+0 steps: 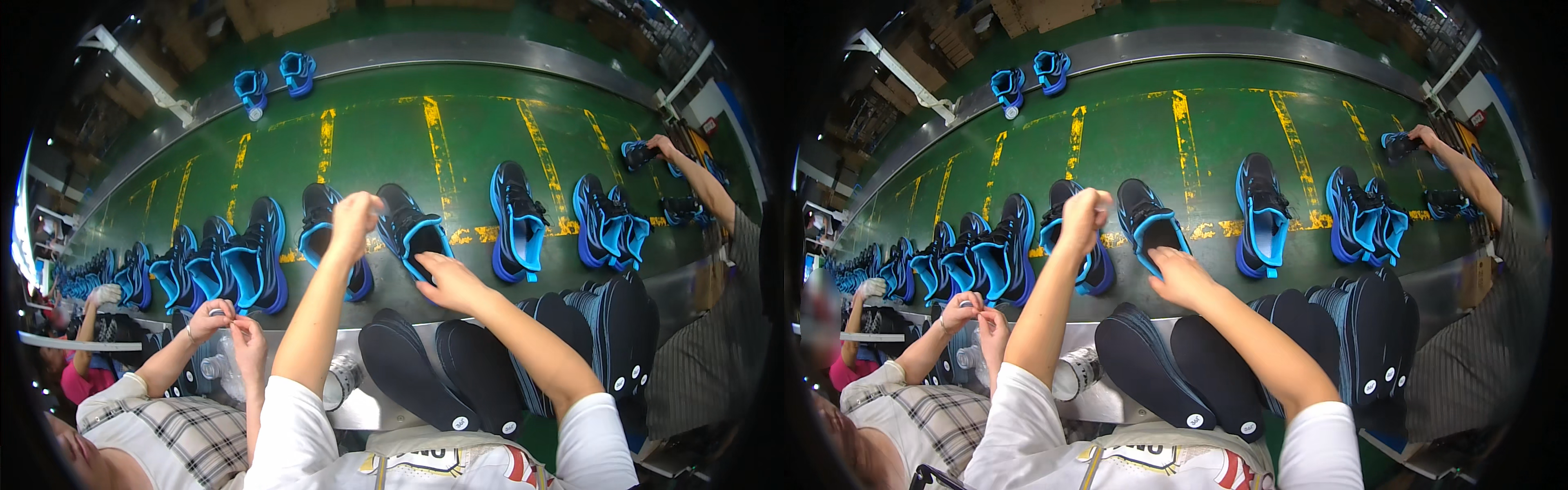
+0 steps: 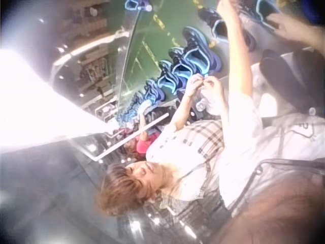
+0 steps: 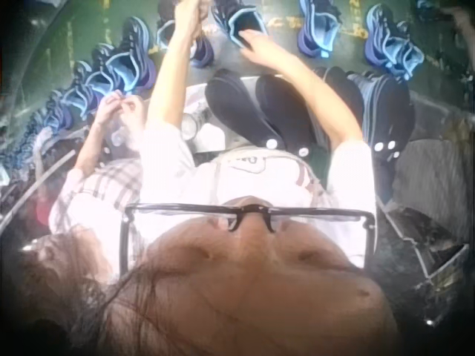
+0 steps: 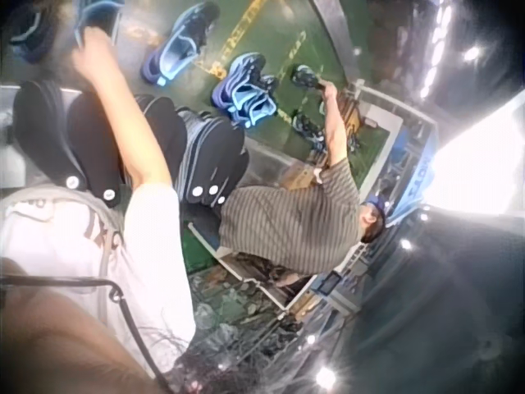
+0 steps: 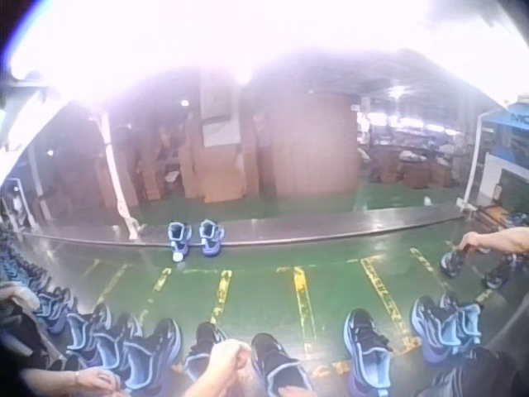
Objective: The person picks up insoles from a stack and inserts them into shoes on an assembly line.
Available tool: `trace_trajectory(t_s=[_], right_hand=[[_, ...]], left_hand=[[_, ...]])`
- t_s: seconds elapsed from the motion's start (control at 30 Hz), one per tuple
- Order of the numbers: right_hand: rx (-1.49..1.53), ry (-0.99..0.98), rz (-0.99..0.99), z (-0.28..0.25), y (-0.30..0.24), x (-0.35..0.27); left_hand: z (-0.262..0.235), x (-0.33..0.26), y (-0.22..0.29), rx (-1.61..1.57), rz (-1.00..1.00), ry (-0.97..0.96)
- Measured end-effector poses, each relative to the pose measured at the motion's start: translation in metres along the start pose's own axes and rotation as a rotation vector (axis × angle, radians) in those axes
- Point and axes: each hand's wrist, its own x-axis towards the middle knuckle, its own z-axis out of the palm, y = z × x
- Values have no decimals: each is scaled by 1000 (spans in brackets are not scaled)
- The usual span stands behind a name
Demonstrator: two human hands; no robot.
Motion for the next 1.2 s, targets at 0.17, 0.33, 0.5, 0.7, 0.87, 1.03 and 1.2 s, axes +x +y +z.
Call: trace_trajectory(t_s=[0.17,0.33,0.5,0.7,0.87,1.03,1.2], right_hand=[[-203,222,42,-18,-49,-117],[-226,201,403,32,-59,-216],[-228,239,631,43,-58,-241],[-109,305,710,55,-50,-262],[-72,451,614,33,-65,-270],[-272,555,296,-11,-41,-276],[157,517,412,-109,-18,-211]], left_hand=[[14,-5,37,-93,67,-61],[83,8,35,203,-22,-259],[181,-8,-15,1156,396,-368],[216,13,-88,1668,866,-474],[221,29,-71,1565,761,-440],[196,33,-41,1372,836,-314],[157,18,-26,1243,466,-240]])
